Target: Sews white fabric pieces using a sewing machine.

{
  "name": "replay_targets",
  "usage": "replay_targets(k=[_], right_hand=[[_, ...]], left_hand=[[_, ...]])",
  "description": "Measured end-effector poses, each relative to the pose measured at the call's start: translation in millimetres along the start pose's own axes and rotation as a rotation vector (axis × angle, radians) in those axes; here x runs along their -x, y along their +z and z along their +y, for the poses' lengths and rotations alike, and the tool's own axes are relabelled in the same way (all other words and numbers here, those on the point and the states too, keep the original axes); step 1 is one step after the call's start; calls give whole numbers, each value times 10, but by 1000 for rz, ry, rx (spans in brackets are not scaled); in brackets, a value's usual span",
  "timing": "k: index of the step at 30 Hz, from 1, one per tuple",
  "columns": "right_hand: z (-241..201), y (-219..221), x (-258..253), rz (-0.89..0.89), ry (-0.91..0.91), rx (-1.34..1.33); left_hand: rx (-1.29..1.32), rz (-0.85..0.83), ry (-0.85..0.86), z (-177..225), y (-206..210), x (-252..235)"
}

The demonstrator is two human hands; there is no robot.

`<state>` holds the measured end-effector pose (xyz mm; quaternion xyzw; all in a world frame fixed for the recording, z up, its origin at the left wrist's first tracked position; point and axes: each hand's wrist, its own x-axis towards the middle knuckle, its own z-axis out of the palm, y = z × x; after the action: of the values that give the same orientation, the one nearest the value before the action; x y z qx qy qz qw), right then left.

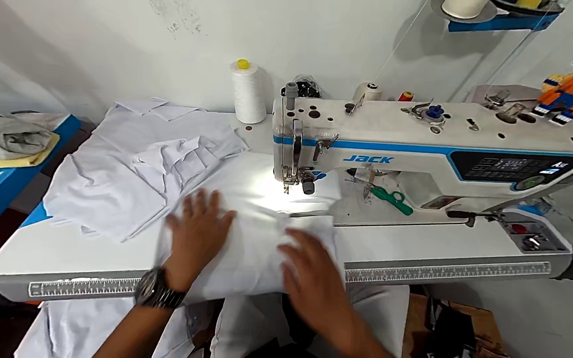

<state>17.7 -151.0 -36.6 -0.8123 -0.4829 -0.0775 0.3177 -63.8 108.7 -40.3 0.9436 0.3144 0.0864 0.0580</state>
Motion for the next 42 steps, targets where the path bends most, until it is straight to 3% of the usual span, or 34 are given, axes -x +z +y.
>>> replay_targets(k=[3, 5, 9, 11, 14, 18, 21, 23, 27, 30, 33, 36, 42], right_hand=[[-295, 374, 291, 42, 3, -20], [-268, 478, 342, 76, 7, 64], [34, 340, 435, 78, 98, 233], [184, 133, 590, 72, 172, 316], [230, -119, 768, 108, 235, 337], [229, -28, 539, 80, 109, 178], [293, 79, 433, -6, 61, 182], [290, 104, 490, -16, 28, 214], [208, 110, 615, -34, -54, 212], [371, -86, 497, 25, -7, 185], [521, -258, 145, 104, 62, 121], [545, -164, -230, 127, 20, 8], [753, -93, -600, 33, -19, 82]], left_hand=[[-45, 4, -94, -102, -244, 175], [-17, 15, 38, 3, -365, 24], [74, -229, 345, 339, -87, -665], [127, -222, 476, 518, 149, -875], [238, -187, 551, 674, 123, -980], [126, -126, 446, 573, -133, -574], [26, -52, 405, 343, 90, -12], [45, -8, 468, 141, 233, 53], [67, -110, 540, -84, 129, -62], [80, -103, 512, 88, -99, -143], [138, -24, 590, 459, -264, -346], [150, -35, 597, 682, -81, -542], [193, 55, 719, 626, 287, -548]])
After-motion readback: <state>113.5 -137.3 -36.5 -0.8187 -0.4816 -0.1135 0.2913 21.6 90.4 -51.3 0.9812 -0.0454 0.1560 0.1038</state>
